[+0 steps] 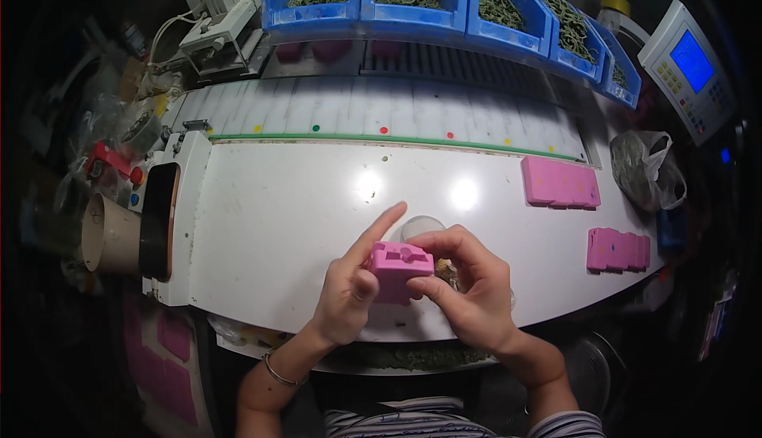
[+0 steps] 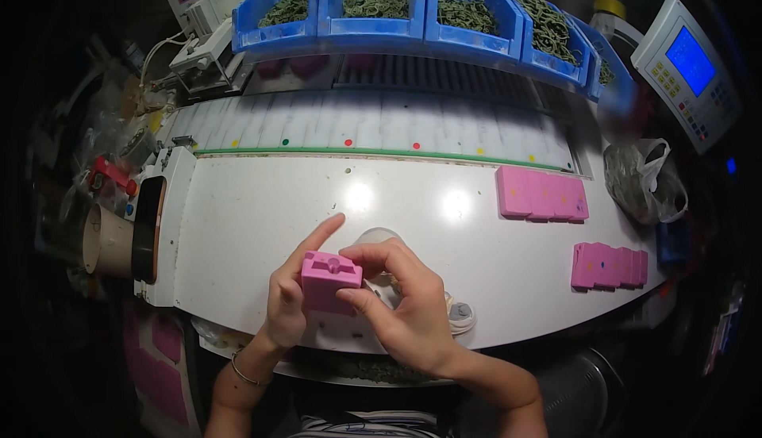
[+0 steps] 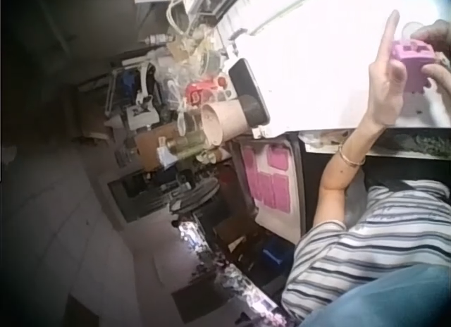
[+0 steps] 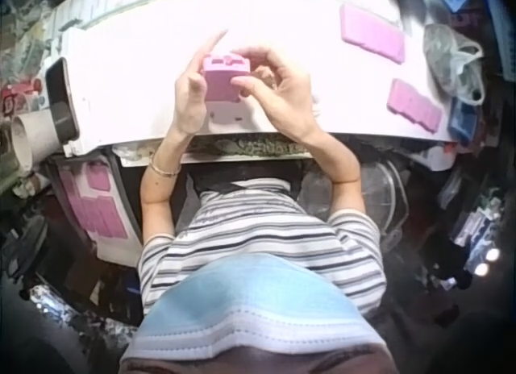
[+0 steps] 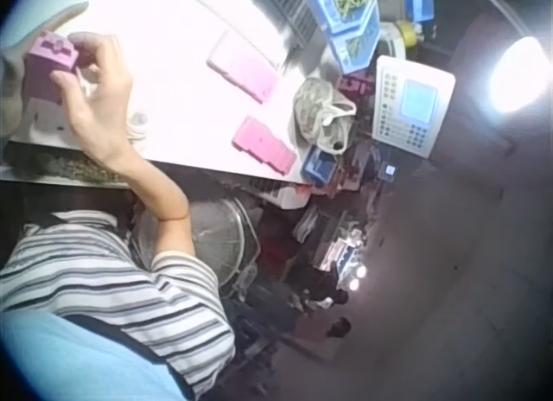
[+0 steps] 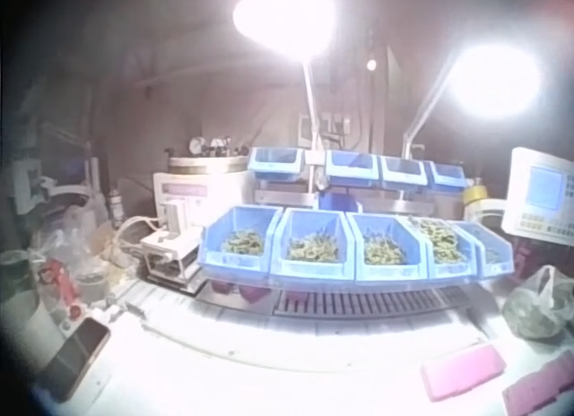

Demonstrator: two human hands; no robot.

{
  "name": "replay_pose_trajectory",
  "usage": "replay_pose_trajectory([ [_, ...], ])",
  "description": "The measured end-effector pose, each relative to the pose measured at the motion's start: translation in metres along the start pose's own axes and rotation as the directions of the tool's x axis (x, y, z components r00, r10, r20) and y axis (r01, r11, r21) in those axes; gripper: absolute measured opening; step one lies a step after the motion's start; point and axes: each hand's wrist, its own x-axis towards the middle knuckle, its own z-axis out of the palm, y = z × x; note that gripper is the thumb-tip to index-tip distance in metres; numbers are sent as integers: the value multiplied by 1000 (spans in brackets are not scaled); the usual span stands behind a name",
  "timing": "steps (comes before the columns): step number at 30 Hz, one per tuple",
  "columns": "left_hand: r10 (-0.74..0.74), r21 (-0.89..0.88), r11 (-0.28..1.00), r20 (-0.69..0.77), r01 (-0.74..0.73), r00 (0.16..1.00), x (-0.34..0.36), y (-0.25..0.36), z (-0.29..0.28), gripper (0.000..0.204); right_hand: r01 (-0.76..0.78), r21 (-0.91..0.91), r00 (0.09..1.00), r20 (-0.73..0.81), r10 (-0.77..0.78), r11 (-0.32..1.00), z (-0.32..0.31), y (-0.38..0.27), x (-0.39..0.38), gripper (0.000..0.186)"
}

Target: Placing decorative botanicals and figurines into silicone molds and finishing them.

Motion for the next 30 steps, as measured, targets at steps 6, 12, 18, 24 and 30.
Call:
replay_pose_trajectory([
  [6, -135, -20, 991, -4, 135, 991, -3, 5, -5, 63, 46, -37, 999, 0, -46, 998, 5, 1, 4, 24],
  [12, -206, -42, 979, -155, 202, 966, 8, 13, -23, 51, -24, -35, 1000, -13, 23, 999, 11, -3, 15, 32],
  [18, -300, 210, 845, -574, 492, 762, 66, 8, -158, 33, 74, -415, 997, 29, -68, 907, -43, 4, 17, 33],
  [24, 177, 711, 429, -671, 557, 720, 117, 25, -235, 43, -81, -471, 996, -72, 53, 878, -64, 11, 5, 22],
  [30, 267, 769, 251, -638, 587, 722, 144, 5, -270, 30, 10, -562, 994, -85, -70, 827, -71, 5, 5, 18],
])
